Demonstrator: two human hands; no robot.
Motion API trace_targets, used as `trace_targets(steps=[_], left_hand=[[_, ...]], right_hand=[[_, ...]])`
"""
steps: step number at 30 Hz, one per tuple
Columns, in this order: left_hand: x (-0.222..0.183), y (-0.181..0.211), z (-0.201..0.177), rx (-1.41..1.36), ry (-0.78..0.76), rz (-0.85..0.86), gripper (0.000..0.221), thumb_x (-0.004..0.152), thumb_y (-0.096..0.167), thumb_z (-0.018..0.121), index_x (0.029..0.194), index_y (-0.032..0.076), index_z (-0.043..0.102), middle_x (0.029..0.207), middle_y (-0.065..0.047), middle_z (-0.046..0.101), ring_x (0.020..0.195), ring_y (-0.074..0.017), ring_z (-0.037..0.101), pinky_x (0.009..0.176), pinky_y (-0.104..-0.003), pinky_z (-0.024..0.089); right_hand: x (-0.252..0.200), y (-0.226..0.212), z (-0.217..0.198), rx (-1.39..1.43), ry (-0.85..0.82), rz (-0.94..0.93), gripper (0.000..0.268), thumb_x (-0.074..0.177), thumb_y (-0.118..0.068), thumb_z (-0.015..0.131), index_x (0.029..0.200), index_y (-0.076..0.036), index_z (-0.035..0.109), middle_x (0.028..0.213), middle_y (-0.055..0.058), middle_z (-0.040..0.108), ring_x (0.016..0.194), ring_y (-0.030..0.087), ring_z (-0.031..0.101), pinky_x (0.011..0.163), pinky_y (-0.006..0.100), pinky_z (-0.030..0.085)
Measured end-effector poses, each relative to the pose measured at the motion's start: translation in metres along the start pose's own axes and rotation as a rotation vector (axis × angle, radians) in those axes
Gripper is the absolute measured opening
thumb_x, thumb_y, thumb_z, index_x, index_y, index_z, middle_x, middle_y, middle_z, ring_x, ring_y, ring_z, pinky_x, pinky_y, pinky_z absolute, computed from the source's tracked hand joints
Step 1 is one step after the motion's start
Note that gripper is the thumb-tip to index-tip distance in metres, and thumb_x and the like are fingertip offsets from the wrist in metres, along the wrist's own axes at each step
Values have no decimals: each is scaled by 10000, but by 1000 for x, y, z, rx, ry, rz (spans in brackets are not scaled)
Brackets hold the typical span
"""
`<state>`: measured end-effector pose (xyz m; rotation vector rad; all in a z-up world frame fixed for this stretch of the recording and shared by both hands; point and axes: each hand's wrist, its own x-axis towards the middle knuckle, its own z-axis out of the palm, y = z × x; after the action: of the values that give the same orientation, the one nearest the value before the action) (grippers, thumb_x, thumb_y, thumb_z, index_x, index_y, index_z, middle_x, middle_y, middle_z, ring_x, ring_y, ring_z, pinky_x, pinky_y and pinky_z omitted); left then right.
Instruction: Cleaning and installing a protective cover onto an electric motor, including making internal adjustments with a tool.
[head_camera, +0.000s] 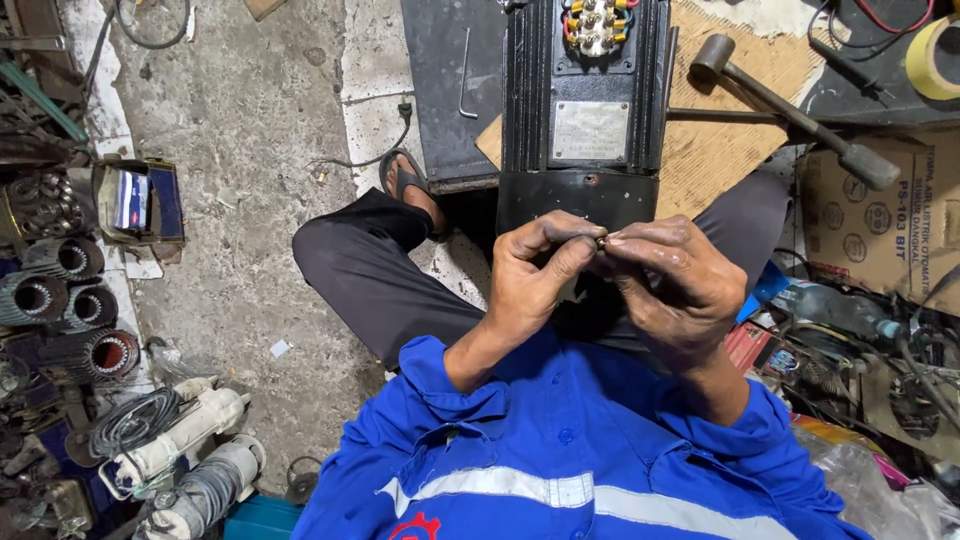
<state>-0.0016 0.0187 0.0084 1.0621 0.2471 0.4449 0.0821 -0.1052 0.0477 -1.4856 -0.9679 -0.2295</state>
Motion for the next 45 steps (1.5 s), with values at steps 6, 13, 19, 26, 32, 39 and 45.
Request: trace_targets(steps=[6,13,19,26,32,39,45], left_hand=[[2,6,1,64,-17,25,144,941,129,761,984,-8,754,880,-136,736,849,-139,702,743,-279,556],[1,10,3,48,-15,58,171,960,144,732,961,-26,750,880,-161,736,878,-183,708,791,-311,549],[0,3,-1,33,-15,76,208,977,151,705,1040,-42,750,937,-172,739,925,-184,709,799,-309,566],[0,11,9,108,-17,175,335,975,193,726,1211,-45,712,1116,-193,724,1062,-245,715,858,-354,601],[9,-9,-16,585,97,701,373,787,219,870,1099,50,756,1031,-111,724,914,-329,734,857,-461,623],[19,-3,-34,1066,-167,471,924,863,624,733,1581,131,425,1602,-152,428,1555,-434,288,1297,-603,138],[32,-15,-46,1165,-203,557,1008,743,676,831,1537,151,496,1530,-97,529,1483,-418,411,1276,-619,226]], right_hand=[[-1,4,0,-96,-9,-72,87,841,94,836,895,80,769,812,230,714,688,354,685,632,422,566],[2,5,4,-168,-9,-161,76,848,73,845,897,74,787,809,209,699,694,331,672,637,420,572],[-4,14,8,-173,9,-121,88,868,57,831,937,84,785,853,223,691,748,357,684,675,450,579],[-6,21,28,-42,144,118,166,1039,-54,694,999,104,666,938,261,712,817,328,711,687,402,562],[-10,31,35,69,287,290,147,1065,5,614,1007,94,513,980,325,690,739,294,703,604,349,606],[-10,33,30,83,254,319,152,1055,-4,632,1025,102,528,978,298,683,752,260,701,608,335,608],[-13,37,27,130,280,427,144,1034,14,665,1058,119,568,955,286,679,780,228,685,621,312,611]])
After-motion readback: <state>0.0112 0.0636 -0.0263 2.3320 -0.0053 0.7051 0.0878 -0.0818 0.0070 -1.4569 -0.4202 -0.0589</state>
